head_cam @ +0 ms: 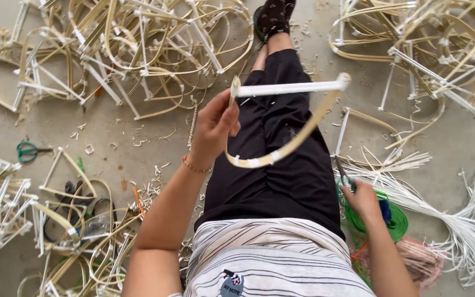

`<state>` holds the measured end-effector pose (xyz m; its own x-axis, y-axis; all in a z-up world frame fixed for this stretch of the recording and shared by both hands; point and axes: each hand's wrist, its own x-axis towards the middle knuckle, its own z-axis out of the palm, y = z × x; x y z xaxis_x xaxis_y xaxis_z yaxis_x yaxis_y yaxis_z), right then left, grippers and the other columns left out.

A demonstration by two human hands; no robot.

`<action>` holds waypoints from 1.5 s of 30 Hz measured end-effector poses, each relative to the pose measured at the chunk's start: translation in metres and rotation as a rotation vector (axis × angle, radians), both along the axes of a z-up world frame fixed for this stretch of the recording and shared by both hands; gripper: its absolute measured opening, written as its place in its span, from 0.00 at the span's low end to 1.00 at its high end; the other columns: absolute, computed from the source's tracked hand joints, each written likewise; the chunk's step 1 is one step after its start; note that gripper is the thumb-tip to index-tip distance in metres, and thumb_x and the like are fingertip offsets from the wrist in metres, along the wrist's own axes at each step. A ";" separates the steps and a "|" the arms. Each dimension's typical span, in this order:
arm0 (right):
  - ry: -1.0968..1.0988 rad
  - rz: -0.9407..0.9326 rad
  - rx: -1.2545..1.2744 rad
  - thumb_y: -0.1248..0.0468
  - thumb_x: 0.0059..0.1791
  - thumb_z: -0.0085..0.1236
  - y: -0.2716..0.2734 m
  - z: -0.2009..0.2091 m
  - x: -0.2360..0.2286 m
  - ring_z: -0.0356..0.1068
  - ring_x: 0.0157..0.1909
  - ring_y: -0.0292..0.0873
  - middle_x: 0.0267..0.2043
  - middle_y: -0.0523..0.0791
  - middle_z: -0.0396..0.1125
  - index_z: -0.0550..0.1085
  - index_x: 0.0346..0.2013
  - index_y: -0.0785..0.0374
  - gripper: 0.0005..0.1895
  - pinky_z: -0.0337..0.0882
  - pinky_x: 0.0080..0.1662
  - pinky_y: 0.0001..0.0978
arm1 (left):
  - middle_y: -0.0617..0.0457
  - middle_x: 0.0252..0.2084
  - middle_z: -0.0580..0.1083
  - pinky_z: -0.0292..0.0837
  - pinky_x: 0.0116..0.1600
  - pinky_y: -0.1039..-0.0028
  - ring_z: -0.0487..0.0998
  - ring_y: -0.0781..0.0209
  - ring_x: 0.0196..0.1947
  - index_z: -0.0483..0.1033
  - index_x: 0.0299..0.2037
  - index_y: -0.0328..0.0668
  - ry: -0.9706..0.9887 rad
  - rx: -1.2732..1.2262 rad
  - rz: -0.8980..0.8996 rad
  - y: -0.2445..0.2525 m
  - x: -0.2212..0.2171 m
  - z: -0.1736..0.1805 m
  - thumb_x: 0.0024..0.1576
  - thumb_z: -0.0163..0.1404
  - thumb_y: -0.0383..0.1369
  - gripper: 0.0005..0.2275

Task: Assembling and binding curved bamboo strips into frames using tape and cutters.

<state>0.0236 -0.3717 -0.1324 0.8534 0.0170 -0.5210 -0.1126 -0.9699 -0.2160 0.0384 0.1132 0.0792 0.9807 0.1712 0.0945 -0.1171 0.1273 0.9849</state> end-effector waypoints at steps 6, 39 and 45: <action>0.228 -0.079 -0.049 0.43 0.46 0.58 -0.093 -0.179 -0.072 0.75 0.54 0.61 0.50 0.61 0.75 0.79 0.54 0.62 0.31 0.74 0.56 0.45 | 0.59 0.30 0.60 0.66 0.36 0.75 0.61 0.70 0.26 0.70 0.64 0.32 -0.073 -0.642 -0.236 0.008 0.012 -0.012 0.73 0.43 0.36 0.16; -0.110 -0.202 0.395 0.53 0.51 0.58 0.028 -0.097 0.046 0.73 0.55 0.53 0.51 0.53 0.73 0.75 0.55 0.62 0.22 0.71 0.56 0.44 | 0.32 0.69 0.60 0.58 0.70 0.52 0.60 0.37 0.69 0.62 0.69 0.38 0.620 1.119 -0.197 -0.046 -0.011 -0.170 0.55 0.55 0.47 0.34; -0.057 -0.090 0.129 0.47 0.48 0.61 0.038 -0.174 0.092 0.56 0.66 0.68 0.66 0.60 0.58 0.74 0.58 0.59 0.28 0.58 0.61 0.61 | 0.30 0.72 0.55 0.52 0.70 0.46 0.54 0.34 0.72 0.63 0.70 0.47 0.502 1.475 -0.290 -0.075 -0.020 -0.174 0.55 0.55 0.47 0.32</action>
